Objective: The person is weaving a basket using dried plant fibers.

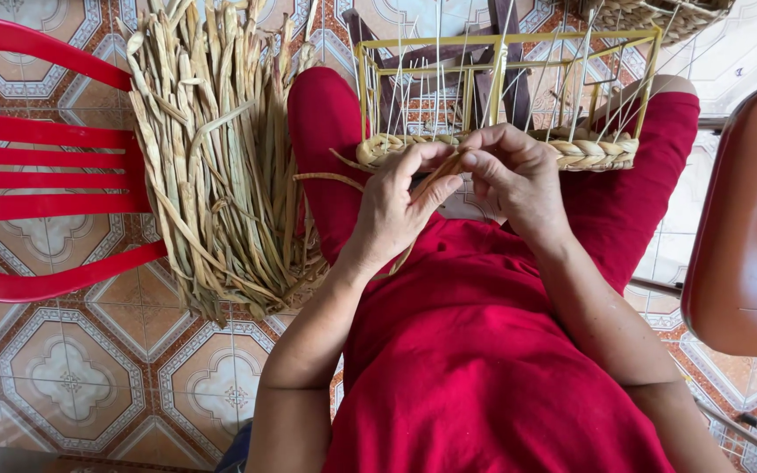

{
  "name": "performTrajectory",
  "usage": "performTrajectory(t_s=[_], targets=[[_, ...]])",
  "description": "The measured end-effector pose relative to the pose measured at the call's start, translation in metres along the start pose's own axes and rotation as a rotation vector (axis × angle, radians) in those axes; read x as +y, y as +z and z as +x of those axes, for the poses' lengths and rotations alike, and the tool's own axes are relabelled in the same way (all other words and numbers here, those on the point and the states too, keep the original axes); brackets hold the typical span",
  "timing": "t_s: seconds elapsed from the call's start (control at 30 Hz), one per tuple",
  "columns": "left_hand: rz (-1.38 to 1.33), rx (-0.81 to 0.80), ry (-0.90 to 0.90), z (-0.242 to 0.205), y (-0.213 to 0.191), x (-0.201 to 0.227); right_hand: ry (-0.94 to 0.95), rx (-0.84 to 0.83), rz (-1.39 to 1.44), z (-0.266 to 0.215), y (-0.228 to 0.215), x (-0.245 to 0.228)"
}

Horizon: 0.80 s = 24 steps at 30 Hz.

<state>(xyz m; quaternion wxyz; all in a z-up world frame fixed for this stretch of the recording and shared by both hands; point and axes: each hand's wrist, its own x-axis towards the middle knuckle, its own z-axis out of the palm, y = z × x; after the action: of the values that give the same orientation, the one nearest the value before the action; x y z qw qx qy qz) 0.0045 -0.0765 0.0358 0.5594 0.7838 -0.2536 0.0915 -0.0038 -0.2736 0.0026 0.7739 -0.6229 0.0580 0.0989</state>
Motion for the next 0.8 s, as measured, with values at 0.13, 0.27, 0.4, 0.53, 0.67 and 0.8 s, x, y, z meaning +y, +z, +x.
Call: performTrajectory(t_s=[0.13,0.27,0.4,0.53,0.67,0.8], targets=[[-0.148,-0.069,-0.252,-0.02,0.0,-0.021,-0.031,-0.046,-0.048,-0.001,0.004,-0.003],[-0.091,-0.018,-0.46,-0.014,-0.054,-0.024,-0.127,0.134,-0.172,0.005,-0.023,-0.01],[0.341,0.11,-0.125,0.003,-0.087,0.009,-0.152,0.164,-0.7,0.015,-0.027,-0.006],[0.085,-0.036,-0.128,0.005,-0.024,-0.003,-0.254,0.074,-0.522,0.023,-0.018,0.022],[0.03,-0.083,-0.17,-0.011,0.037,-0.044,-0.258,0.151,-0.57,0.009,-0.018,0.016],[0.205,-0.023,-0.182,-0.002,0.049,-0.055,-0.241,0.156,-0.389,-0.009,-0.027,0.027]])
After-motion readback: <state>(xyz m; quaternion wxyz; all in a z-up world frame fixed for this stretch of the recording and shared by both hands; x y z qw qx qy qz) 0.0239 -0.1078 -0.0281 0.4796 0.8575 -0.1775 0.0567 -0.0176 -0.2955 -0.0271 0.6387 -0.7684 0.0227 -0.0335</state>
